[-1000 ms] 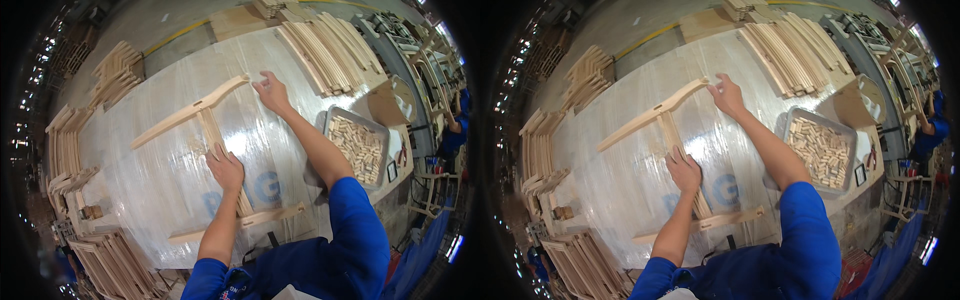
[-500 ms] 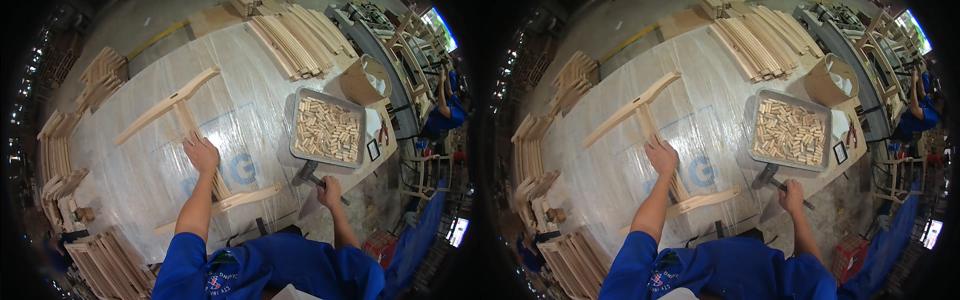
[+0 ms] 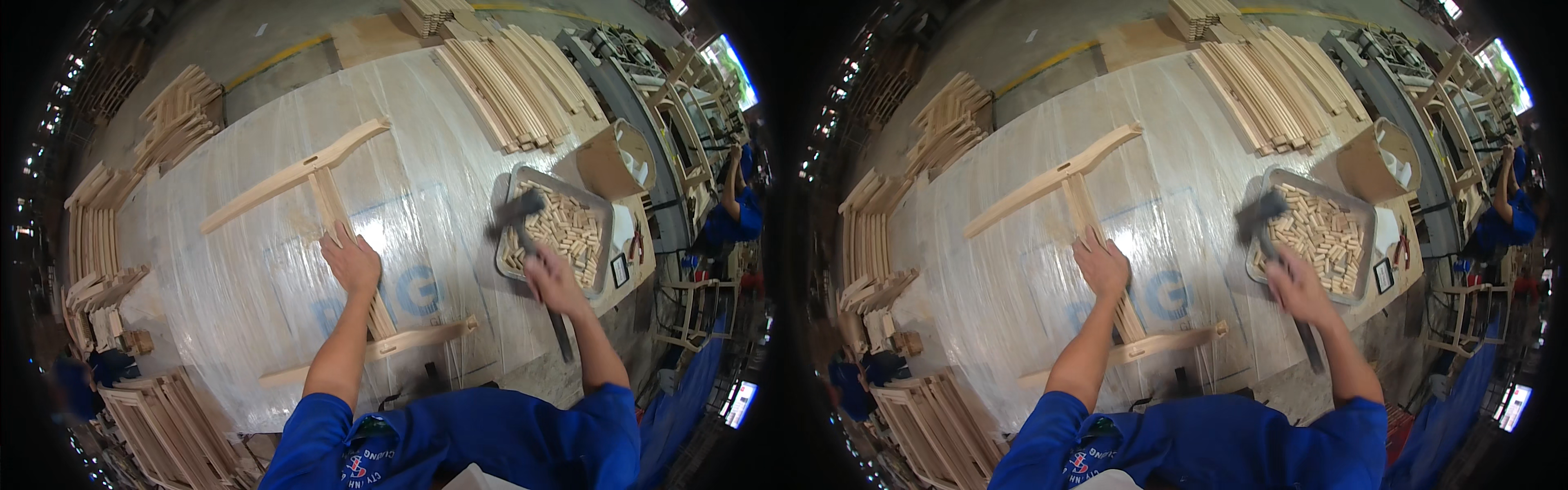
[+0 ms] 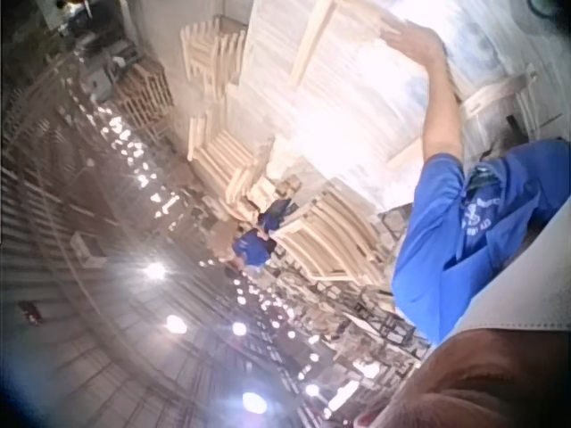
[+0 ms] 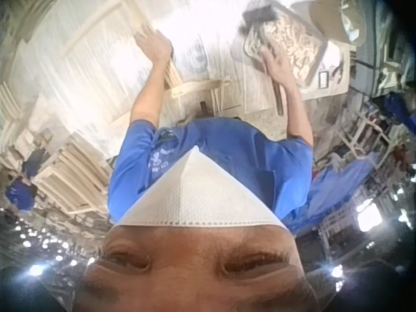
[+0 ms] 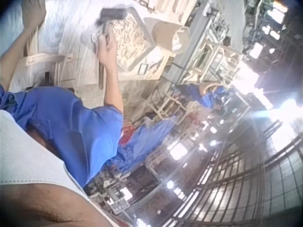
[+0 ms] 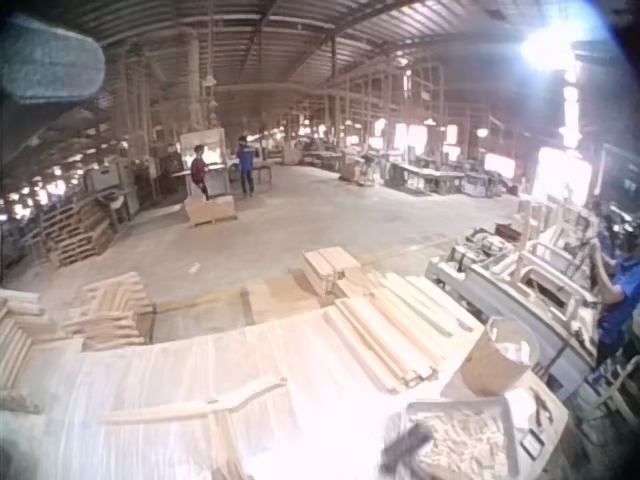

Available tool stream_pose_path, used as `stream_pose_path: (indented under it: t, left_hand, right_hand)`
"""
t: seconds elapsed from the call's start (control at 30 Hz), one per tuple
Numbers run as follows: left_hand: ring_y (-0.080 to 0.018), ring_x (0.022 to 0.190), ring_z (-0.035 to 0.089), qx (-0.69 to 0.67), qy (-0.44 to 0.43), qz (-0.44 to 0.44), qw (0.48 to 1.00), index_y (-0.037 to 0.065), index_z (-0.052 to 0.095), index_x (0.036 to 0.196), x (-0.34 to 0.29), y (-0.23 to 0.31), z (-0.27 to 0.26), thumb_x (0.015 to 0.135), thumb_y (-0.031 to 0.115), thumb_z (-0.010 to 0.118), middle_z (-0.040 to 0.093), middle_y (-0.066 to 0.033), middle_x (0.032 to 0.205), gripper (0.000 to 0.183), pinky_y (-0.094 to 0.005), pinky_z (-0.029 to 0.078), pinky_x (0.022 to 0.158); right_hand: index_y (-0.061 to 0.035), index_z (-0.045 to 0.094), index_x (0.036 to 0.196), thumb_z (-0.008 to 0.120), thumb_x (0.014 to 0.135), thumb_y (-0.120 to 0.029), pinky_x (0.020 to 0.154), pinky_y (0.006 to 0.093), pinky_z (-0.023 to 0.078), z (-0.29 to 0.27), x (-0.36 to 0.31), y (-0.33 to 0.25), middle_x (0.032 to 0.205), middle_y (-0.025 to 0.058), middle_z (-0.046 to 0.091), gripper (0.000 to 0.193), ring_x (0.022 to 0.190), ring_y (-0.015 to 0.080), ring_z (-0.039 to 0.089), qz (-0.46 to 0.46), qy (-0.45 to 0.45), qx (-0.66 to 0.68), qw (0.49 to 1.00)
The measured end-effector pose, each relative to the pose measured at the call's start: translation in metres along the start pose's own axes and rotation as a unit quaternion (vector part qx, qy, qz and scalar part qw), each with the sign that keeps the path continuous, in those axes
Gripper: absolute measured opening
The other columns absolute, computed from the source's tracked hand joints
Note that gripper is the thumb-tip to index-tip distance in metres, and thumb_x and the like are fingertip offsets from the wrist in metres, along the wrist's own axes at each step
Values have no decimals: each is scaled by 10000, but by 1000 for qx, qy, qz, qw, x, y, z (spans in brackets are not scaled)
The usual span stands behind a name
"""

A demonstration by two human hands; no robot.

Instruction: The person assembles a wooden chair frame by inserting wooden dowels into pre-drilled holes and tapping them with a rubber mallet. They repeatedly reposition the frame, add slats, and secure joints, then place the completed frame onto a nearby rack.

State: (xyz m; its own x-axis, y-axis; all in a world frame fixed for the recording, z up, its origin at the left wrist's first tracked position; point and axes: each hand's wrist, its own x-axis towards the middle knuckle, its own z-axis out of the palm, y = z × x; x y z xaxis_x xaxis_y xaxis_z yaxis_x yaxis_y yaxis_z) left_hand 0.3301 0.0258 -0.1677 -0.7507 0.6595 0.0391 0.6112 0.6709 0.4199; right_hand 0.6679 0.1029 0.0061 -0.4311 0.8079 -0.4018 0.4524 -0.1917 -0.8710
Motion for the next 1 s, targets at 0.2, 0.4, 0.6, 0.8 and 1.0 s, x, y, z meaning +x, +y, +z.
stream_pose_path:
  t: [0.2,0.4,0.6,0.8,1.0]
  left_hand:
    - [-494,1357,365,-3,30,20,999,12,381,1514,2,-5,0,954,178,601,382,-328,1449,624,-549,324,1148]
    - [-494,1370,363,8,34,27,999,19,397,1509,-2,-2,-2,940,178,614,386,-329,1456,630,-537,329,1150]
    - [-479,1422,304,-18,-4,8,1000,23,376,1533,-2,7,-8,975,199,582,325,-310,1515,620,-522,286,1193]
    - [-525,1426,303,2,-36,6,999,22,301,1567,-6,0,-7,962,272,590,274,-397,1539,715,-542,296,1185]
    - [-317,1257,568,-225,-199,25,954,-27,392,1513,7,-64,-64,966,256,641,576,-257,1365,664,-392,431,1075]
  right_hand:
    - [-60,508,1112,484,1083,-284,425,305,413,100,229,-74,648,-13,466,228,461,107,448,-213,280,235,906]
    - [18,601,1155,533,1000,-262,766,581,514,165,317,-30,961,307,692,327,836,531,655,-104,159,-25,981]
    - [-4,597,1142,543,991,-246,764,574,520,132,274,22,878,304,690,290,846,504,676,-106,289,-126,943]
    - [-62,656,1154,636,893,-109,888,533,515,124,219,58,1138,227,577,267,1019,445,616,-96,283,-253,920]
    - [-137,724,1122,673,910,-230,917,477,513,83,113,78,1175,167,647,237,1111,347,641,-97,218,-138,961]
